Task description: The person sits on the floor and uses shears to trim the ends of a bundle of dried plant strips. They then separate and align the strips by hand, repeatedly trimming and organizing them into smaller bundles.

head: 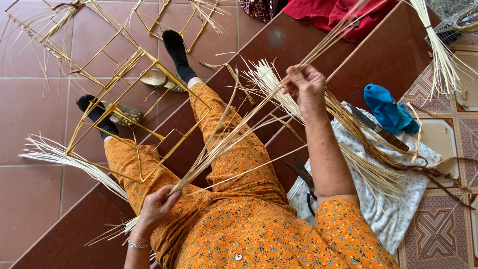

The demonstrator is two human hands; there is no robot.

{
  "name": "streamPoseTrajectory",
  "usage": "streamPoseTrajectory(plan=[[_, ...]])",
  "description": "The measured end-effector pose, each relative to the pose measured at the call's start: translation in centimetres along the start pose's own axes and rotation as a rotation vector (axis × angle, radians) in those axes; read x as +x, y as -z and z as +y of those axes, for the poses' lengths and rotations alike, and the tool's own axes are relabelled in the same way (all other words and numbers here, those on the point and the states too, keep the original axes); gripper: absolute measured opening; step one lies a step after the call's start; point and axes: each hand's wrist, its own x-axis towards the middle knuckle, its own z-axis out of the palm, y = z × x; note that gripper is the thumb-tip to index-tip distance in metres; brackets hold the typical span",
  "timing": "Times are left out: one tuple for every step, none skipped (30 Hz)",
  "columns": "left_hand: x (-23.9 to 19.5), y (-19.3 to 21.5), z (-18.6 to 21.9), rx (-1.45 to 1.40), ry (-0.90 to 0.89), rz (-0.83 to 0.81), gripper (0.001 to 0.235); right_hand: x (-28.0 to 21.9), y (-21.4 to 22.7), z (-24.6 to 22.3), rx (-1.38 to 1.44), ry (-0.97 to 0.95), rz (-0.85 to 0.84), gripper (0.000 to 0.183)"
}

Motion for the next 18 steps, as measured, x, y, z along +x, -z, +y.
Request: streamPoseTrajectory(plan=[[-0.1, 0.2, -0.3, -0.001, 0.002, 0.004, 0.026, 0.4, 0.6, 0.1, 0.006, 0.018, 0.032, 0.019], [-0.2, 0.4, -0.7, -0.002, 0.004, 0.008, 0.026, 0.7, 1.2, 0.2, 0.012, 0.036, 0.064, 0.018], [-0.2, 0.5, -1.0, 0.004, 0.020, 0.012, 0.027, 1.1, 1.8, 0.3, 0.019, 0.055, 0.096, 0.018], [-0.1, 0.7, -1.2, 0.010, 0.036, 0.016, 0.027, 1.4, 2.5, 0.5, 0.030, 0.085, 0.132, 0.018], [0.0, 0.8, -1.5, 0.016, 0.049, 0.020, 0.027, 1.8, 3.1, 0.8, 0.041, 0.117, 0.168, 0.018], [0.1, 0.9, -1.7, -0.002, 0.025, 0.025, 0.027, 2.2, 3.9, 1.0, 0.052, 0.149, 0.204, 0.018], [0.1, 1.0, -1.8, -0.018, 0.006, 0.028, 0.028, 2.6, 4.8, 1.4, 0.034, 0.144, 0.281, 0.018], [0.1, 1.1, -2.0, -0.035, -0.014, 0.032, 0.028, 3.0, 5.8, 1.8, 0.016, 0.139, 0.357, 0.017], [0.2, 1.3, -2.1, -0.013, 0.005, 0.036, 0.027, 3.5, 6.8, 2.2, -0.001, 0.134, 0.433, 0.017], [0.3, 1.5, -2.1, 0.010, 0.024, 0.041, 0.027, 4.0, 7.9, 2.5, 0.030, 0.151, 0.429, 0.017], [0.5, 1.7, -2.0, 0.033, 0.042, 0.045, 0.027, 4.7, 9.0, 2.8, 0.061, 0.170, 0.426, 0.017], [0.6, 1.9, -2.0, 0.069, 0.079, 0.048, 0.027, 5.3, 10.2, 2.9, 0.093, 0.189, 0.422, 0.017], [0.8, 2.1, -2.0, 0.104, 0.114, 0.050, 0.028, 5.8, 11.6, 2.8, 0.102, 0.191, 0.448, 0.018], [0.8, 2.3, -2.1, 0.140, 0.148, 0.052, 0.029, 6.3, 13.1, 2.5, 0.111, 0.194, 0.474, 0.019], [0.6, 2.6, -2.3, 0.093, 0.195, 0.059, 0.029, 6.5, 14.6, 2.3, 0.118, 0.195, 0.502, 0.020], [0.5, 3.0, -2.6, 0.047, 0.242, 0.065, 0.029, 6.6, 16.1, 2.0, 0.124, 0.189, 0.504, 0.019], [0.5, 3.3, -3.0, 0.000, 0.288, 0.071, 0.029, 6.6, 17.6, 1.6, 0.128, 0.183, 0.506, 0.019], [0.7, 3.5, -3.5, -0.017, 0.260, 0.091, 0.028, 6.4, 19.1, 1.3, 0.132, 0.178, 0.509, 0.019]])
